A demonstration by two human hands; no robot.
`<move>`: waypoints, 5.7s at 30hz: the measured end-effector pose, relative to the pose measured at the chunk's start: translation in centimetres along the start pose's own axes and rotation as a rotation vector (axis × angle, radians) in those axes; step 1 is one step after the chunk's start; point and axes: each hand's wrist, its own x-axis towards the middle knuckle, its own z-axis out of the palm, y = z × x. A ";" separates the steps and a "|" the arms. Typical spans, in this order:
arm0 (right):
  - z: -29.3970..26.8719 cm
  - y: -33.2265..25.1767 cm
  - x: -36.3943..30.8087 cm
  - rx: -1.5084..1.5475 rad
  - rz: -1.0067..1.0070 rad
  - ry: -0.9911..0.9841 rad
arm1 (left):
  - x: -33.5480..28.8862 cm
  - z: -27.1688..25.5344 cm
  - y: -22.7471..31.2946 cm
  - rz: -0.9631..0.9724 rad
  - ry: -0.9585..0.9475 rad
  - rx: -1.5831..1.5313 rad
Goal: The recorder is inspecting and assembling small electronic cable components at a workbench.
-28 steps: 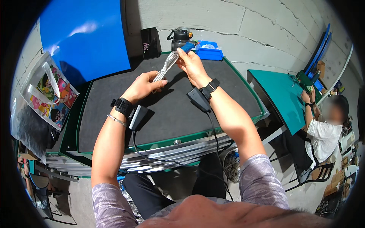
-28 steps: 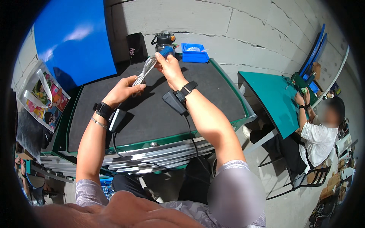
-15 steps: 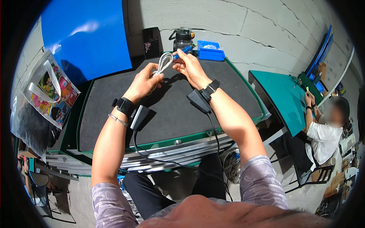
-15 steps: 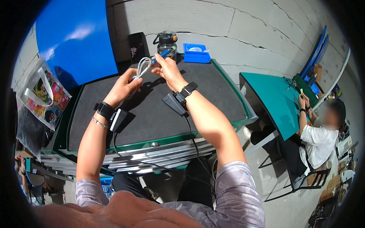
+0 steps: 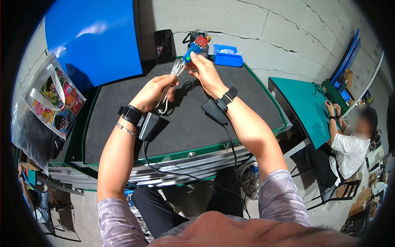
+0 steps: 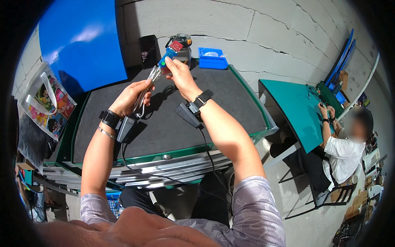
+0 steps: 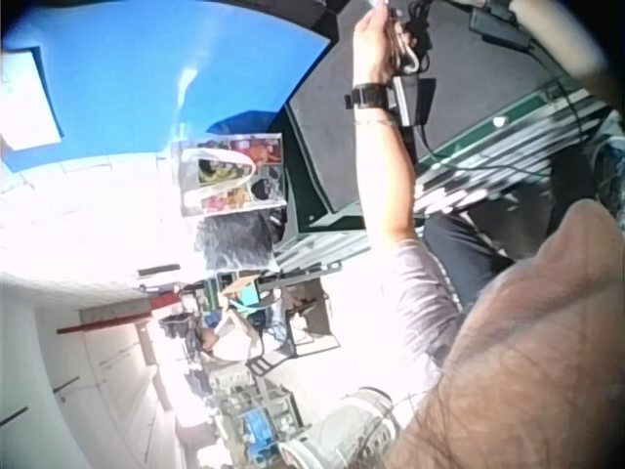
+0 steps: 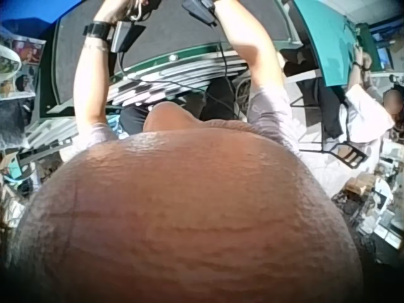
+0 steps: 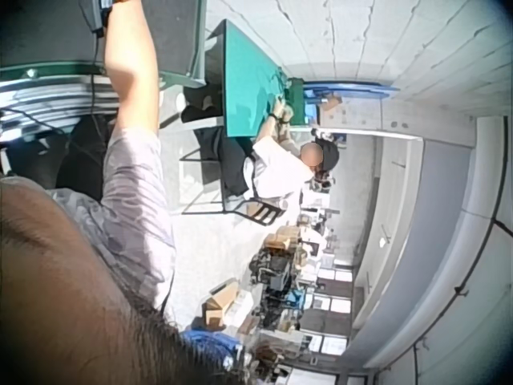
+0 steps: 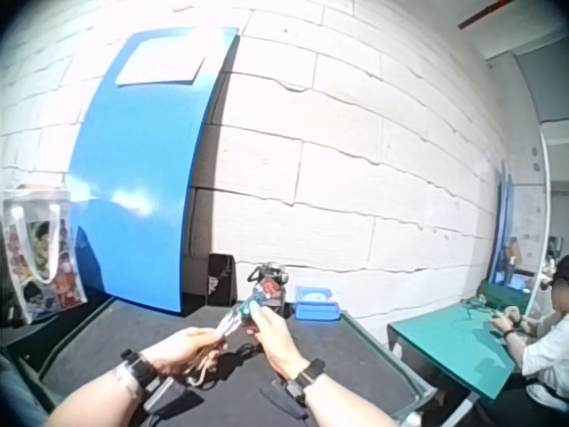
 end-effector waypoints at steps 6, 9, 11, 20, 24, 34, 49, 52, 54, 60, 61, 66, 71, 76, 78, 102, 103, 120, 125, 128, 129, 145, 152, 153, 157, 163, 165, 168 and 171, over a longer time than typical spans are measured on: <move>-0.4 0.4 0.2 -0.055 0.014 -0.037 | 0.1 0.2 -0.4 0.005 -0.033 0.063; -0.4 0.3 0.2 -0.067 0.006 -0.044 | 0.3 0.4 -0.5 -0.011 -0.028 0.120; -0.1 0.2 0.1 -0.099 -0.003 -0.056 | 0.2 0.5 -0.5 -0.020 -0.025 0.119; 0.5 -0.7 -0.4 -0.055 -0.030 -0.073 | 0.1 0.6 -0.5 -0.039 -0.018 0.096; 0.4 -1.0 -0.3 0.110 0.002 -0.065 | 0.0 0.7 -0.5 -0.047 0.002 0.086; -0.9 -0.7 0.6 0.182 -0.046 -0.010 | 0.3 0.4 -0.8 -0.062 -0.006 0.104; -1.3 -1.6 0.4 0.301 0.144 -0.016 | -0.2 0.8 0.0 0.130 0.023 0.279; -1.3 -1.8 0.3 0.369 0.112 -0.085 | -0.2 0.6 0.1 0.164 0.065 0.444; -1.3 -1.8 0.3 0.393 0.085 -0.121 | -0.2 0.5 0.2 0.217 0.074 0.593; -1.4 -1.9 0.5 0.585 0.025 -0.261 | -0.9 1.3 0.7 0.213 -0.008 0.686; -1.5 -1.9 0.6 0.592 0.037 -0.271 | -1.1 1.5 0.8 0.185 -0.079 0.602; -1.7 -1.9 0.7 0.621 0.059 -0.352 | -1.3 1.9 1.0 0.058 -0.187 0.463; -1.4 -2.0 0.7 0.586 0.038 -0.344 | -1.1 1.6 0.7 0.080 -0.117 0.551; -1.1 -2.1 0.6 0.578 0.002 -0.312 | -0.9 1.6 0.2 0.104 0.024 0.608; -1.0 -2.1 0.5 0.571 0.025 -0.304 | -0.9 1.6 0.2 0.077 -0.006 0.557; -0.7 -2.2 -0.1 0.454 0.072 -0.355 | 0.3 0.8 -0.3 0.106 0.134 0.521; -0.6 -2.1 -0.1 0.452 0.085 -0.343 | 0.3 0.6 -0.3 0.099 0.163 0.524; 0.7 -1.7 -0.7 -0.019 0.015 -0.306 | 0.5 0.3 -0.7 0.210 0.165 0.507; 0.8 -1.6 -0.7 -0.043 0.002 -0.289 | 0.3 0.4 -0.4 0.216 0.173 0.524; 0.7 -1.5 -0.7 -0.058 -0.003 -0.287 | 0.1 0.7 -0.2 0.171 0.167 0.549; 0.7 -1.5 -0.7 -0.060 -0.002 -0.289 | 0.0 0.8 -0.2 0.176 0.172 0.533; 0.9 -1.0 -0.7 -0.141 -0.034 -0.268 | 0.4 -0.1 -0.6 0.212 0.264 0.611; 1.3 -1.5 -1.2 -0.128 -0.053 -0.227 | 0.4 0.0 -0.5 0.242 0.264 0.636; 1.4 -1.6 -1.2 -0.123 -0.058 -0.212 | 0.4 0.0 -0.6 0.245 0.258 0.636; 1.7 -1.6 -1.3 -0.156 -0.097 -0.192 | 0.6 -0.2 -0.8 0.251 0.247 0.616; 1.3 -1.2 -1.0 -0.125 -0.100 -0.135 | 0.2 -0.6 -1.0 0.247 0.258 0.842; 0.8 -1.1 -0.7 -0.148 -0.103 -0.096 | -0.1 -0.6 -0.7 0.194 0.264 0.887; 0.2 -0.9 -0.2 -0.082 -0.106 -0.004 | -0.3 -0.5 -0.5 0.154 0.281 0.931; -0.2 -0.6 0.0 -0.082 -0.100 0.012 | -0.2 -0.4 -0.4 0.089 0.288 0.953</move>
